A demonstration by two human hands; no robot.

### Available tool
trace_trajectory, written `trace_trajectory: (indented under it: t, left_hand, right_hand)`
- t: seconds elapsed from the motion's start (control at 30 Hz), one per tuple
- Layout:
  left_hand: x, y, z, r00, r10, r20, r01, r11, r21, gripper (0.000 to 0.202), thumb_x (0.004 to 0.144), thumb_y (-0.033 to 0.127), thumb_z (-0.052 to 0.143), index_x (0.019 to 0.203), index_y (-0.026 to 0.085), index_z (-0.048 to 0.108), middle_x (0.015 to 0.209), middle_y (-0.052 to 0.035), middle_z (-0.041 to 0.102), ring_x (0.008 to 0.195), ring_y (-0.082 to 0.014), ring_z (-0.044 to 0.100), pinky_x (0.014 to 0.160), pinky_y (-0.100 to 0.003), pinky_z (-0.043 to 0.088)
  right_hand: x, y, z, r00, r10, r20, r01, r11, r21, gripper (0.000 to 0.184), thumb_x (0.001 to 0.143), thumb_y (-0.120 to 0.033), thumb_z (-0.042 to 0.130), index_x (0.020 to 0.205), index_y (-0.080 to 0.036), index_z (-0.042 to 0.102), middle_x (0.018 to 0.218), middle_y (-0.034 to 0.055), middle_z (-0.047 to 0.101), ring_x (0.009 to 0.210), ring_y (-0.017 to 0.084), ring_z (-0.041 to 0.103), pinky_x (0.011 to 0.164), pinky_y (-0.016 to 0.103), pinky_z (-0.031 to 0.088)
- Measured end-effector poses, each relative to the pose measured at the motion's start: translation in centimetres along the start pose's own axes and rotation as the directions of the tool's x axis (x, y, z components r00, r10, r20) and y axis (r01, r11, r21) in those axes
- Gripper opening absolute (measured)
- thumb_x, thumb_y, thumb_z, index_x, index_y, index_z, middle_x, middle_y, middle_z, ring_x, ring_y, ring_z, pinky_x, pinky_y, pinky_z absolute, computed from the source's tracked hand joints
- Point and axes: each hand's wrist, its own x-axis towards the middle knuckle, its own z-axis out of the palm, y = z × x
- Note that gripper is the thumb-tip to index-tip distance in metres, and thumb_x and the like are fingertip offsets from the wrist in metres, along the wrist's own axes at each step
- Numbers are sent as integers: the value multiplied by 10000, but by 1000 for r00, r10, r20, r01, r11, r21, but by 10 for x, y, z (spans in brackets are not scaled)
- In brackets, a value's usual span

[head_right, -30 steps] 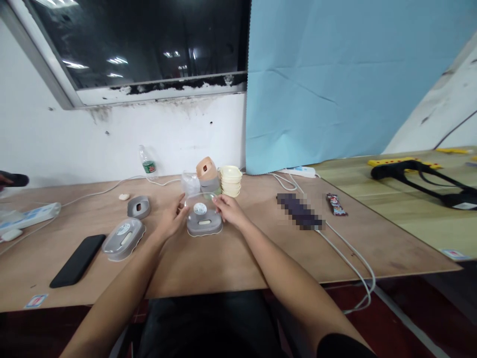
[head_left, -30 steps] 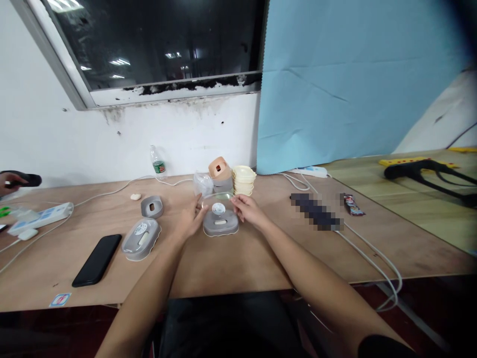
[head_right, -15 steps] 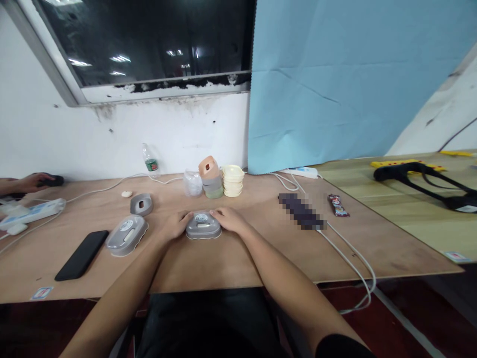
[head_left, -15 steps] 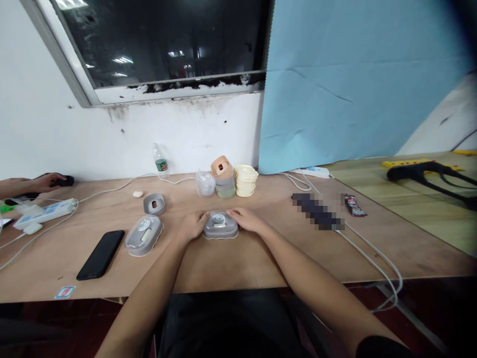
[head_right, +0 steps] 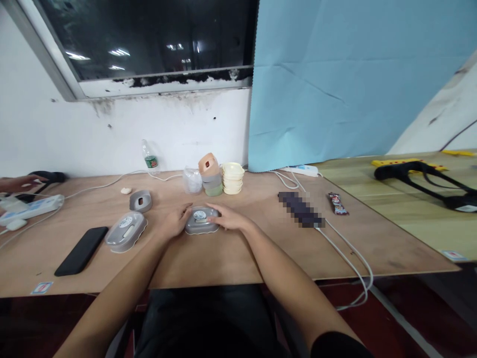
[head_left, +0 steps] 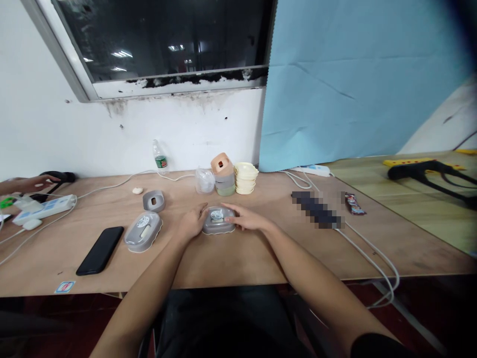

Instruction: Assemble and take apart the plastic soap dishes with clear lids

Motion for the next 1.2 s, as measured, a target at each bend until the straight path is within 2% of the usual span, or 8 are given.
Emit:
trace_trajectory:
  t: [0.1,0.17,0.33,0.5,0.67,0.8,1.0,1.2]
  left_hand:
    - [0,2,-2,998,66,-18,-64,995,75,487,976,426,262,1290,180,542,1303,-78,591,1199,-213,547,1044,-330,389]
    - [0,3,-2,989,142,-36,-137,986,97,475,980,397,256,1286,175,545,1321,-81,571,1218,-203,527,1059,-320,375]
    - [-8,8,-7,976,213,42,-217,970,114,469,967,457,299,1314,213,499,1389,-70,496,1245,-205,497,1070,-321,355]
    - [-5,20,-10,998,13,62,-31,956,291,766,697,704,592,1249,186,478,1236,-142,560,1126,-317,558,930,-382,440]
    - [5,23,-4,985,48,165,-105,928,356,955,596,546,732,1385,205,318,1293,-167,503,1162,-356,522,921,-418,444]
    - [-4,21,-4,994,-8,113,-35,925,378,920,618,484,730,1393,220,311,1277,-180,511,1121,-367,544,890,-433,454]
    - [-36,14,-69,984,-35,-173,116,866,486,899,668,534,703,1407,241,282,1251,-173,514,1126,-369,529,924,-442,424]
    - [-69,-26,-139,868,-339,-364,493,680,543,957,656,668,629,1431,245,261,1259,-213,498,1109,-427,534,850,-488,450]
  right_hand:
    - [3,4,3,984,-176,-23,174,980,-93,930,611,-494,800,1422,-262,408,1365,92,515,1155,269,548,983,411,445]
    - [4,8,4,976,-215,-45,205,966,-157,969,580,-485,824,1424,-260,404,1399,98,478,1254,293,461,1053,448,365]
    - [9,12,6,953,-286,-98,258,938,-233,809,695,-456,761,1408,-264,430,1363,109,502,1237,273,475,1051,445,360]
    - [12,9,11,930,-358,-80,334,917,-220,701,773,-387,708,1405,-262,431,1417,95,475,1298,261,435,1082,445,329]
    - [14,13,15,953,-269,-142,244,954,-172,842,733,-391,740,1457,-251,335,1458,104,425,1311,271,429,1080,445,340]
    - [14,17,16,952,-252,-176,208,950,-232,915,705,-437,751,1473,-225,302,1476,136,387,1295,290,440,1063,449,357]
    - [16,19,14,937,-310,-158,232,895,-381,706,775,-439,685,1390,-183,448,1339,155,523,1192,281,508,1006,443,394]
    - [18,19,14,941,-314,-125,233,871,-431,569,798,-420,668,1301,-183,544,1224,140,585,1106,260,546,957,416,417]
